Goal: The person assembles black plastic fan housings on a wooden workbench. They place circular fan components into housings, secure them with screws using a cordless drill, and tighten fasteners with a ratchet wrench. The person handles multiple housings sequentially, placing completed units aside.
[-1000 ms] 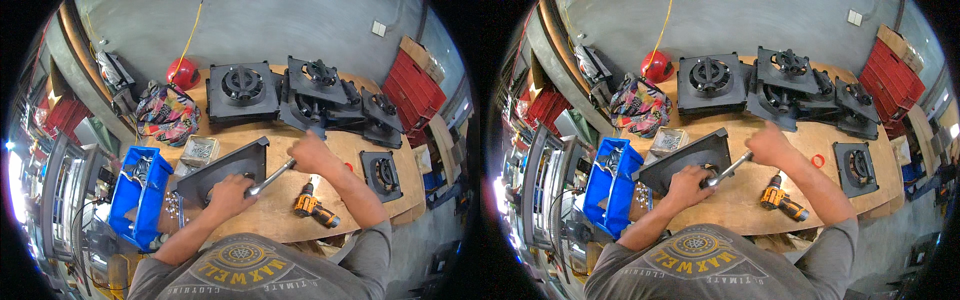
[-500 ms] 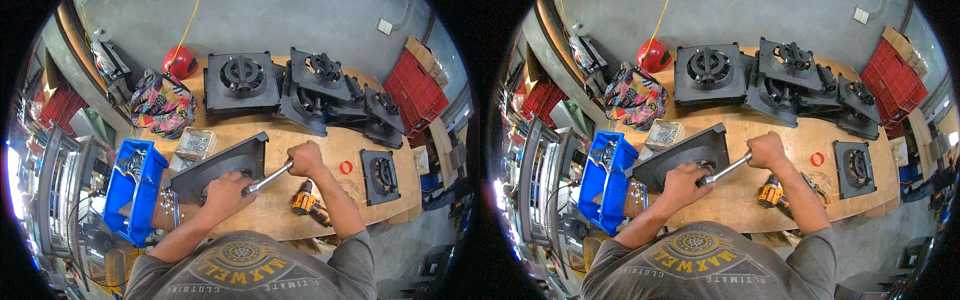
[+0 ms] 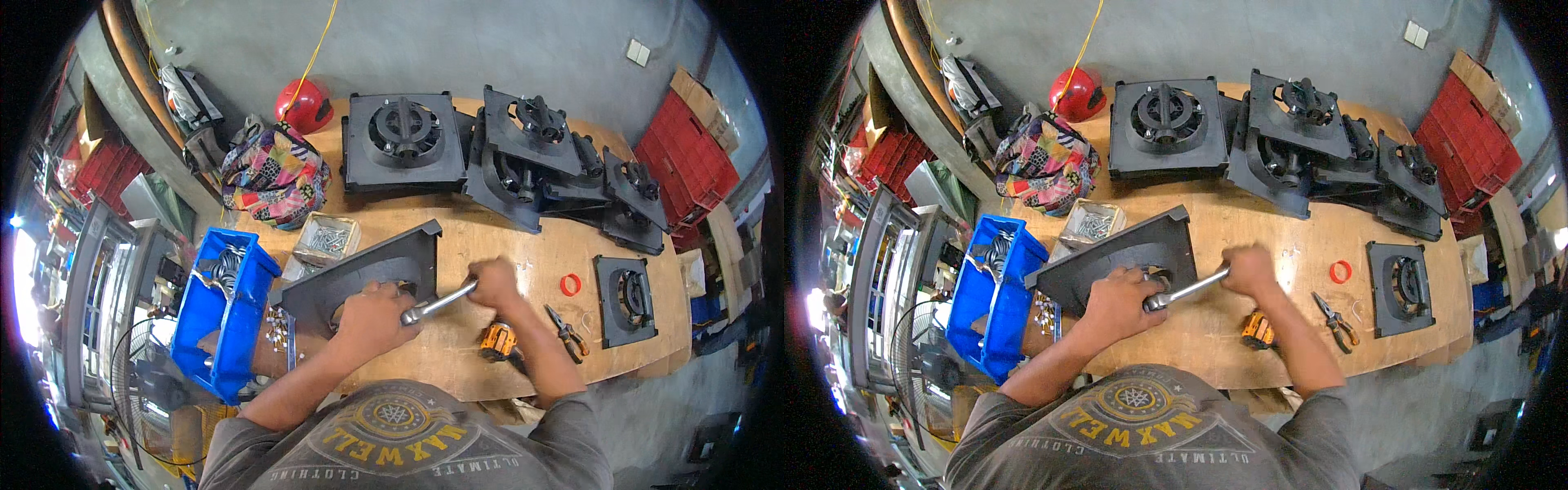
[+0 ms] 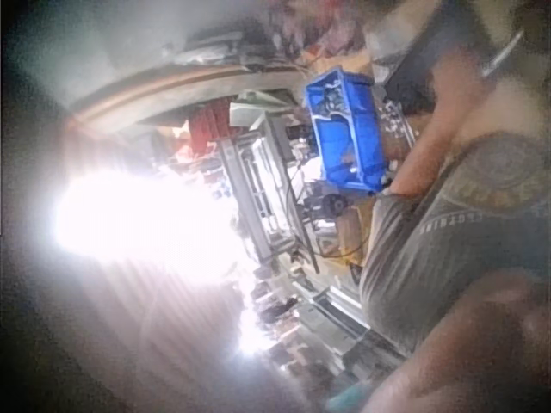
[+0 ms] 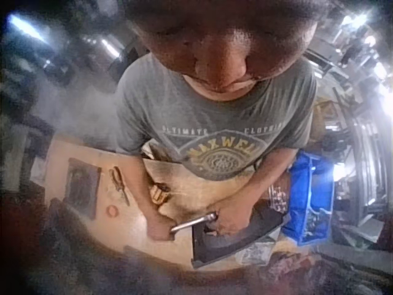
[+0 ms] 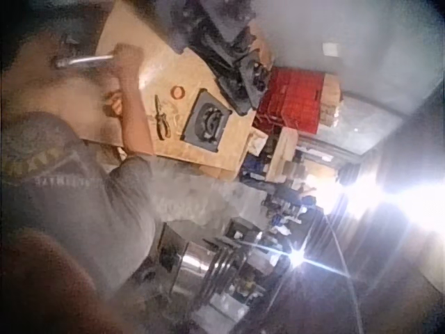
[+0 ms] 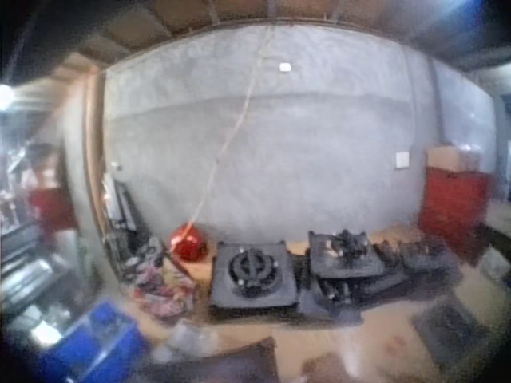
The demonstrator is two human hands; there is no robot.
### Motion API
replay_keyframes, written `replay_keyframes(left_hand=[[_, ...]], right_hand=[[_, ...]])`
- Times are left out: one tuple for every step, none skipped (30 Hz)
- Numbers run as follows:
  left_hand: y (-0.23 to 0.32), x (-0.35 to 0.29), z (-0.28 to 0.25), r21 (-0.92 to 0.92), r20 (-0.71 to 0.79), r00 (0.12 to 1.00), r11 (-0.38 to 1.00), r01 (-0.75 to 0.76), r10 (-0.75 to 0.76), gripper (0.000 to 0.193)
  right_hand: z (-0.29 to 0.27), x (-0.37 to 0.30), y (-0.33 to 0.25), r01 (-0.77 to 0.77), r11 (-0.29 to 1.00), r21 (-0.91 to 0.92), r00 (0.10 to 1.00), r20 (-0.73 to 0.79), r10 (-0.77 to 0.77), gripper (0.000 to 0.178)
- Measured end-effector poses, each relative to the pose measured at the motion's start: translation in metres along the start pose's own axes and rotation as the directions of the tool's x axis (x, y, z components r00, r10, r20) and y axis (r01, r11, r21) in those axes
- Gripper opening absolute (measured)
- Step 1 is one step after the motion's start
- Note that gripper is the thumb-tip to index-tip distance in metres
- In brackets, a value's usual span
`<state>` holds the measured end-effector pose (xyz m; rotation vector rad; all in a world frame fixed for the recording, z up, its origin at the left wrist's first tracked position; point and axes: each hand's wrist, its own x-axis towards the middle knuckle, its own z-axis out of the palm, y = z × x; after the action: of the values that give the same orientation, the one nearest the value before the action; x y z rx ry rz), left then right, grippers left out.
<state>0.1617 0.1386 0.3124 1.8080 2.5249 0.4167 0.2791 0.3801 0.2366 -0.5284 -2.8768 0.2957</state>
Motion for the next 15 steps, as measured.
replay_keyframes(left_hand=[[0.002,-0.002,0.001,-0.009,0.005,1.0,1.0,0.005,-0.005,0.04],[0.004,-0.003,0.002,-0.018,0.03,1.0,1.0,0.007,-0.006,0.04],[0.005,-0.004,0.003,-0.041,0.009,1.0,0.999,0.009,-0.009,0.04],[0.005,-0.004,0.003,-0.062,-0.001,1.0,0.998,0.01,-0.01,0.041],[0.005,-0.005,0.004,-0.075,-0.031,0.999,0.997,0.009,-0.012,0.041],[0.006,-0.005,0.004,-0.06,-0.02,1.0,0.998,0.002,-0.004,0.041],[0.007,-0.007,0.005,-0.04,-0.028,1.0,0.999,-0.007,0.006,0.041],[0.008,-0.008,0.005,-0.02,-0.037,0.999,1.0,-0.015,0.014,0.042],[0.009,-0.009,0.005,-0.036,-0.042,0.999,0.999,-0.013,0.012,0.042],[0.011,-0.01,0.005,-0.055,-0.049,0.999,0.998,-0.01,0.008,0.041],[0.012,-0.01,0.005,-0.076,-0.057,0.998,0.997,-0.006,0.001,0.041],[0.012,-0.011,0.005,-0.076,-0.057,0.998,0.997,-0.003,-0.001,0.041],[0.013,-0.011,0.006,-0.078,-0.055,0.998,0.997,0.001,-0.006,0.042],[0.014,-0.012,0.007,-0.076,-0.061,0.998,0.997,0.002,-0.007,0.042],[0.014,-0.012,0.007,-0.086,-0.062,0.998,0.996,0.008,-0.014,0.042]], right_hand=[[-0.03,0.009,0.0,0.093,0.98,-0.175,0.994,-0.043,-0.102,0.013],[-0.057,0.014,-0.005,0.206,0.938,-0.277,0.965,-0.103,-0.243,0.012],[-0.081,0.015,-0.013,0.328,0.891,-0.313,0.896,-0.196,-0.399,0.009],[-0.098,0.019,-0.025,0.384,0.859,-0.339,0.878,-0.153,-0.453,0.008],[-0.11,0.022,-0.038,0.47,0.803,-0.367,0.794,-0.223,-0.566,0.007],[-0.118,0.021,-0.05,0.485,0.756,-0.44,0.804,-0.117,-0.583,0.006],[-0.123,0.022,-0.059,0.512,0.695,-0.505,0.771,-0.088,-0.631,0.005],[-0.126,0.023,-0.062,0.54,0.627,-0.562,0.707,-0.102,-0.7,0.006],[-0.127,0.026,-0.062,0.534,0.661,-0.526,0.712,-0.142,-0.688,0.008],[-0.125,0.027,-0.06,0.476,0.744,-0.469,0.819,-0.073,-0.569,0.009],[-0.123,0.027,-0.052,0.42,0.814,-0.401,0.884,-0.024,-0.468,0.01],[-0.12,0.028,-0.042,0.329,0.877,-0.349,0.943,0.068,-0.326,0.011],[-0.111,0.026,-0.037,0.282,0.889,-0.361,0.958,0.051,-0.283,0.013],[-0.103,0.024,-0.029,0.302,0.892,-0.336,0.945,-0.019,-0.327,0.012],[-0.094,0.021,-0.021,0.303,0.899,-0.316,0.94,-0.058,-0.337,0.012]])
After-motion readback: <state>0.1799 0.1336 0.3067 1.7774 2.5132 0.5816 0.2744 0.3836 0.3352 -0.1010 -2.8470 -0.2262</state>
